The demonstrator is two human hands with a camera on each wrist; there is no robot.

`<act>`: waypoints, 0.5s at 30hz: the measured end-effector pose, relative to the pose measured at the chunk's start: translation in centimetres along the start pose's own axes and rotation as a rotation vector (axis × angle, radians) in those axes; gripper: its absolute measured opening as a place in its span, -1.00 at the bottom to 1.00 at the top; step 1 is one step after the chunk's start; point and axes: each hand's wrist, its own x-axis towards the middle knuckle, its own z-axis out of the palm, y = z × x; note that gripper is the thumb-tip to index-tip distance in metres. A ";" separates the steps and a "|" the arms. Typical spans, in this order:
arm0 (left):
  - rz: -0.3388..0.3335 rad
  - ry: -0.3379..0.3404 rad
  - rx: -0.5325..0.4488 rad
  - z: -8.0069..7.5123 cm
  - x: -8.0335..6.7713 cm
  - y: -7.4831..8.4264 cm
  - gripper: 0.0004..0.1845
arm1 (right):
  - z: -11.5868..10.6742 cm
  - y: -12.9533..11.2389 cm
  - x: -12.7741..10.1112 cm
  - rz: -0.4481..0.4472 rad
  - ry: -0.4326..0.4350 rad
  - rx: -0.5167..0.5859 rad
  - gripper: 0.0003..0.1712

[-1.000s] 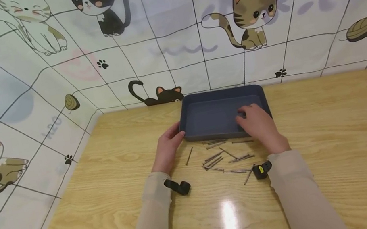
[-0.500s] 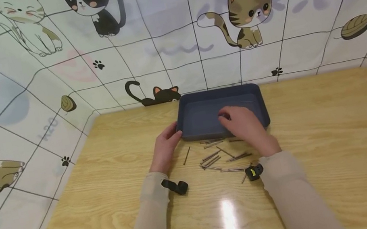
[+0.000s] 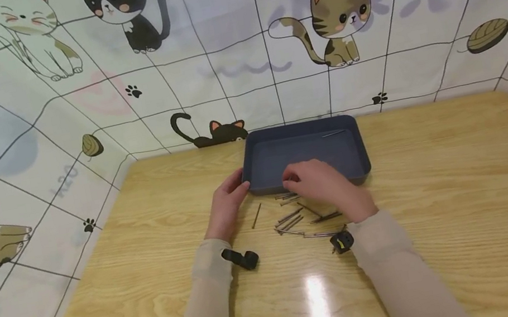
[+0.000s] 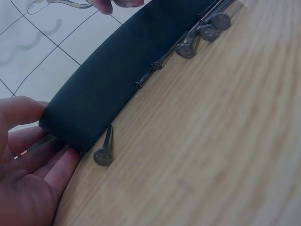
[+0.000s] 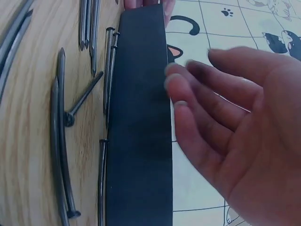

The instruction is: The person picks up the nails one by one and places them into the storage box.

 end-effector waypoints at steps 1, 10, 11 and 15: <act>0.002 0.000 0.000 0.0 0.0 0.0 -0.51 | 0.1 -0.1 0.1 -0.013 -0.016 -0.009 -0.68; 0.006 0.006 0.003 0.0 0.0 0.2 -0.50 | 1.9 -1.2 0.5 -0.070 -0.212 -0.006 -0.70; 0.010 0.006 0.006 0.0 0.0 0.2 -0.50 | 2.0 -1.3 0.6 -0.067 -0.236 -0.007 -0.70; 0.010 0.006 0.017 0.0 -0.1 0.4 -0.51 | 2.4 -1.8 0.5 -0.051 -0.300 -0.016 -0.69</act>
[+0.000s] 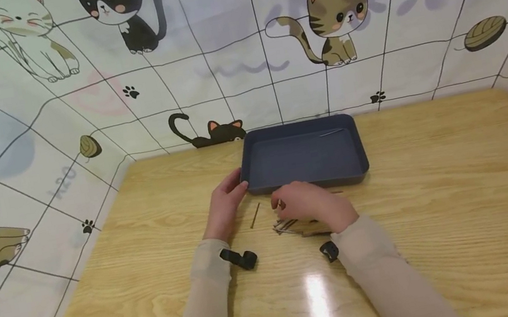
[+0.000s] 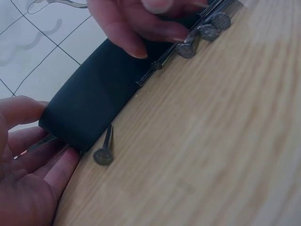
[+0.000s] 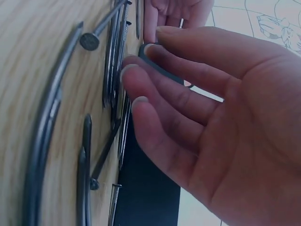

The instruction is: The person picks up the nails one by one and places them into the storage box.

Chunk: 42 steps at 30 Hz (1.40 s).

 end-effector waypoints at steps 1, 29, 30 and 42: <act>0.003 -0.002 0.002 0.0 0.0 0.1 -0.51 | 0.1 -0.1 0.0 0.008 -0.006 0.001 -0.69; -0.011 -0.043 -0.023 0.1 -1.3 2.2 -0.48 | 0.9 0.1 0.5 -0.010 -0.028 -0.060 -0.84; -0.011 -0.043 -0.021 0.1 -1.3 2.3 -0.48 | 0.9 0.1 0.5 -0.014 -0.028 -0.060 -0.85; -0.014 -0.048 -0.028 0.0 -1.5 2.4 -0.47 | 0.9 0.1 0.4 0.005 -0.024 -0.033 -0.88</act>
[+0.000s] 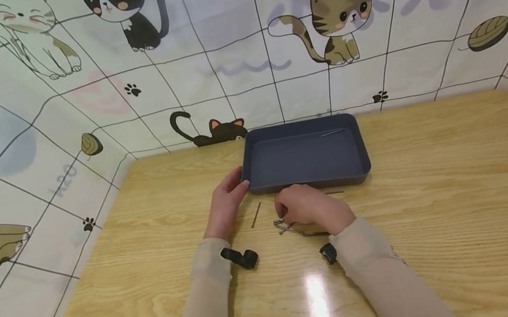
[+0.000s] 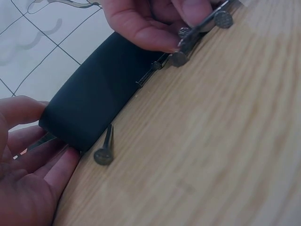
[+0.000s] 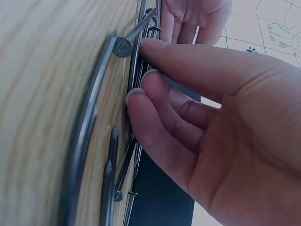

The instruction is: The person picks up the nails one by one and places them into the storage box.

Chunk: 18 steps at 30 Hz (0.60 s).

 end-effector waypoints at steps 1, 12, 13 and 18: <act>0.001 0.000 0.000 0.0 0.0 0.0 -0.47 | 0.0 0.0 0.0 -0.003 0.003 0.002 -0.88; 0.011 0.040 -0.013 -0.1 1.4 -2.2 -0.46 | 0.0 0.0 -0.1 0.001 0.010 0.029 -0.85; 0.014 0.044 -0.008 -0.1 1.5 -2.3 -0.46 | 0.0 0.0 -0.1 0.004 0.011 0.030 -0.84; 0.022 0.049 -0.001 -0.1 1.6 -2.6 -0.48 | 0.0 0.0 -0.1 0.014 0.011 0.034 -0.77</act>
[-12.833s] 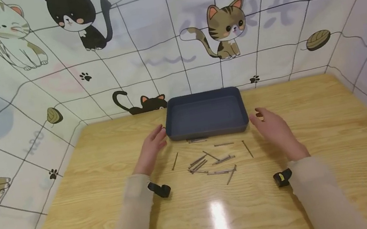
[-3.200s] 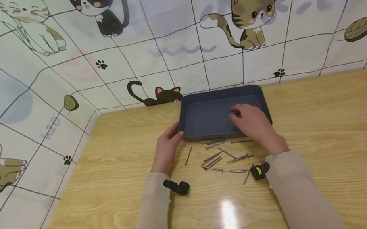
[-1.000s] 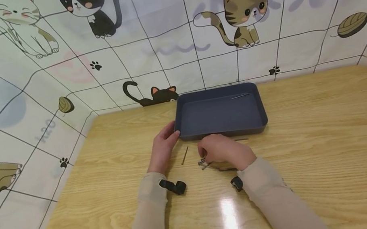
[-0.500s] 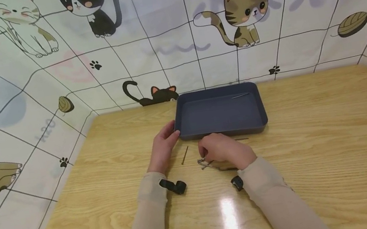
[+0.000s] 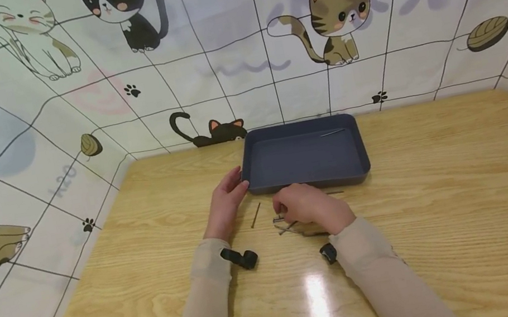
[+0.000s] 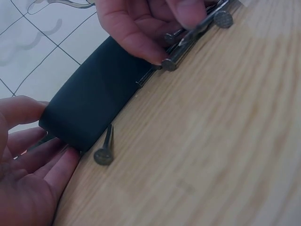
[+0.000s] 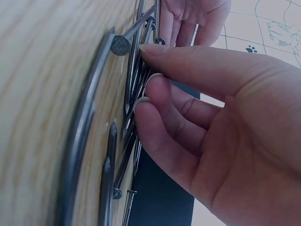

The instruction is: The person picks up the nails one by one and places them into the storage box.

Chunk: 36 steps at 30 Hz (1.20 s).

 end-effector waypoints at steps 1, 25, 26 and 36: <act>0.001 -0.002 0.003 0.0 0.0 0.0 -0.49 | 0.0 0.0 0.0 0.005 0.000 0.003 -0.75; 0.006 -0.008 0.026 0.0 -0.1 0.2 -0.53 | -1.6 0.2 -0.8 -0.016 0.106 -0.029 -0.78; 0.006 -0.008 0.027 0.0 -0.1 0.2 -0.53 | -1.6 0.2 -0.8 -0.016 0.110 -0.024 -0.79; 0.016 -0.016 0.028 0.0 0.0 0.1 -0.52 | -2.2 0.5 -1.3 0.002 0.107 0.020 -0.77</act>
